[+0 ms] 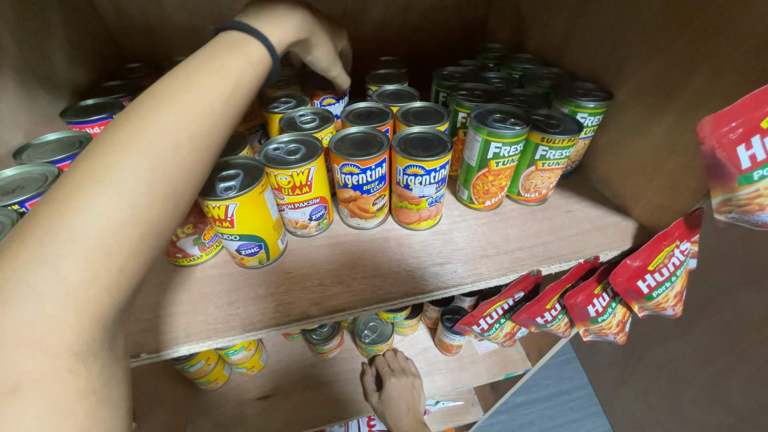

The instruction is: Organizing canned goods and pouches on grocery store shelves.

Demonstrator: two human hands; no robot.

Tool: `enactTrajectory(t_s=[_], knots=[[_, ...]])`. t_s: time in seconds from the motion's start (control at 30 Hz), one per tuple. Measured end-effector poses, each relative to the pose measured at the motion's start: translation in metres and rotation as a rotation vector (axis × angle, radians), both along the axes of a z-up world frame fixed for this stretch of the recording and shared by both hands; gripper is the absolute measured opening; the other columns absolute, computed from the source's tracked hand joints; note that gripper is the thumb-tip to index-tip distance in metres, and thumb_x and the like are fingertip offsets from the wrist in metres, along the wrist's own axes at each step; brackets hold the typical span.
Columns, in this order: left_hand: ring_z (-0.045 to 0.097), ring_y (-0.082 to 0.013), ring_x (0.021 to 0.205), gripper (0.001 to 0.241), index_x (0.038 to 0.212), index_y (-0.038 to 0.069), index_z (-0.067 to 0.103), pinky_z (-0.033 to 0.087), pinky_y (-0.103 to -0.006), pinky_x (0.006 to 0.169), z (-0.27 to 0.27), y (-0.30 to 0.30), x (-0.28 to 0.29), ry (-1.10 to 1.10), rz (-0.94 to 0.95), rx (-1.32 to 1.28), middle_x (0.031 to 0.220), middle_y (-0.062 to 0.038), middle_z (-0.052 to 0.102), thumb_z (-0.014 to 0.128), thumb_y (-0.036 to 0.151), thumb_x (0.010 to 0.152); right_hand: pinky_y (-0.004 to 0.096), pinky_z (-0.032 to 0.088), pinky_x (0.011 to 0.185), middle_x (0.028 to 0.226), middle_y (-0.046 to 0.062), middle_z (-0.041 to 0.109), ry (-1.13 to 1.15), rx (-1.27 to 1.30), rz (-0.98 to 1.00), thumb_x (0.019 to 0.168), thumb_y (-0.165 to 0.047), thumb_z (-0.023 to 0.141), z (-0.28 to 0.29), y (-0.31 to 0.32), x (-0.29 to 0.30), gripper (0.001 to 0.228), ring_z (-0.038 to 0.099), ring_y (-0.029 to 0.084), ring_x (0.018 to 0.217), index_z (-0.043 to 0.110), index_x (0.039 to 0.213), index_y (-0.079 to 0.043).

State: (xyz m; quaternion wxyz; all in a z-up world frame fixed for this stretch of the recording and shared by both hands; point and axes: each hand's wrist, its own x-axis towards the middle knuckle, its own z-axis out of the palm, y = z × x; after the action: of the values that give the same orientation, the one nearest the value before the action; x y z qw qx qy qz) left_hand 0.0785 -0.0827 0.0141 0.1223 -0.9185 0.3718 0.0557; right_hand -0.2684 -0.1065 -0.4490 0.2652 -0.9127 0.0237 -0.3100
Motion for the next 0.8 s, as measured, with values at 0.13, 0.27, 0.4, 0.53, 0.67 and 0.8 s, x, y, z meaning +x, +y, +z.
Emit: enactTrajectory(t_s=[0.13, 0.27, 0.4, 0.53, 0.67, 0.8], knots=[[0.07, -0.0368, 0.101, 0.057, 0.134, 0.01, 0.07, 0.056, -0.0528, 0.088, -0.001, -0.037, -0.009, -0.004, -0.095, -0.217, 0.12, -0.016, 0.076, 0.055, 0.053, 0.098, 0.041, 0.05, 0.074, 0.075, 0.007, 0.06, -0.006, -0.005, 0.006, 0.085, -0.019, 0.074, -0.002, -0.001, 0.001, 0.021, 0.063, 0.027, 0.08, 0.064, 0.071, -0.007], [0.072, -0.0354, 0.1, 0.074, 0.132, 0.004, 0.068, 0.057, -0.051, 0.087, 0.0, -0.061, -0.041, 0.036, -0.019, -0.147, 0.126, -0.017, 0.071, 0.056, 0.067, 0.094, 0.041, 0.05, 0.075, 0.077, 0.008, 0.06, -0.012, -0.013, 0.01, 0.086, -0.019, 0.074, -0.003, -0.003, 0.001, 0.021, 0.063, 0.028, 0.082, 0.064, 0.072, -0.007], [0.072, -0.0379, 0.108, 0.071, 0.135, 0.008, 0.067, 0.058, -0.0527, 0.09, -0.005, -0.073, -0.043, -0.054, 0.098, -0.138, 0.131, -0.02, 0.071, 0.063, 0.06, 0.088, 0.042, 0.05, 0.075, 0.078, 0.009, 0.061, -0.023, -0.013, 0.027, 0.086, -0.018, 0.074, -0.005, -0.004, 0.001, 0.019, 0.063, 0.028, 0.083, 0.065, 0.074, -0.006], [0.069, -0.0401, 0.112, 0.079, 0.135, -0.001, 0.067, 0.056, -0.0505, 0.092, -0.018, -0.084, 0.013, -0.07, 0.02, -0.143, 0.133, -0.023, 0.068, 0.065, 0.063, 0.089, 0.042, 0.05, 0.075, 0.079, 0.009, 0.062, -0.043, -0.01, 0.031, 0.086, -0.018, 0.074, -0.009, -0.008, 0.003, 0.017, 0.063, 0.029, 0.083, 0.066, 0.076, -0.006], [0.066, -0.0402, 0.115, 0.08, 0.137, 0.002, 0.062, 0.057, -0.0519, 0.091, -0.015, -0.076, 0.009, -0.026, 0.12, -0.171, 0.138, -0.021, 0.062, 0.069, 0.063, 0.085, 0.043, 0.05, 0.074, 0.08, 0.01, 0.062, -0.047, 0.008, 0.037, 0.086, -0.017, 0.074, -0.015, -0.01, 0.003, 0.015, 0.063, 0.03, 0.085, 0.067, 0.078, -0.007], [0.071, -0.0406, 0.117, 0.077, 0.134, 0.001, 0.071, 0.056, -0.0499, 0.098, -0.01, -0.082, 0.009, -0.14, 0.101, -0.009, 0.136, -0.025, 0.071, 0.071, 0.061, 0.086, 0.044, 0.05, 0.074, 0.081, 0.009, 0.063, -0.069, 0.008, 0.02, 0.085, -0.018, 0.074, -0.023, -0.011, 0.007, 0.015, 0.063, 0.031, 0.086, 0.066, 0.077, -0.008]])
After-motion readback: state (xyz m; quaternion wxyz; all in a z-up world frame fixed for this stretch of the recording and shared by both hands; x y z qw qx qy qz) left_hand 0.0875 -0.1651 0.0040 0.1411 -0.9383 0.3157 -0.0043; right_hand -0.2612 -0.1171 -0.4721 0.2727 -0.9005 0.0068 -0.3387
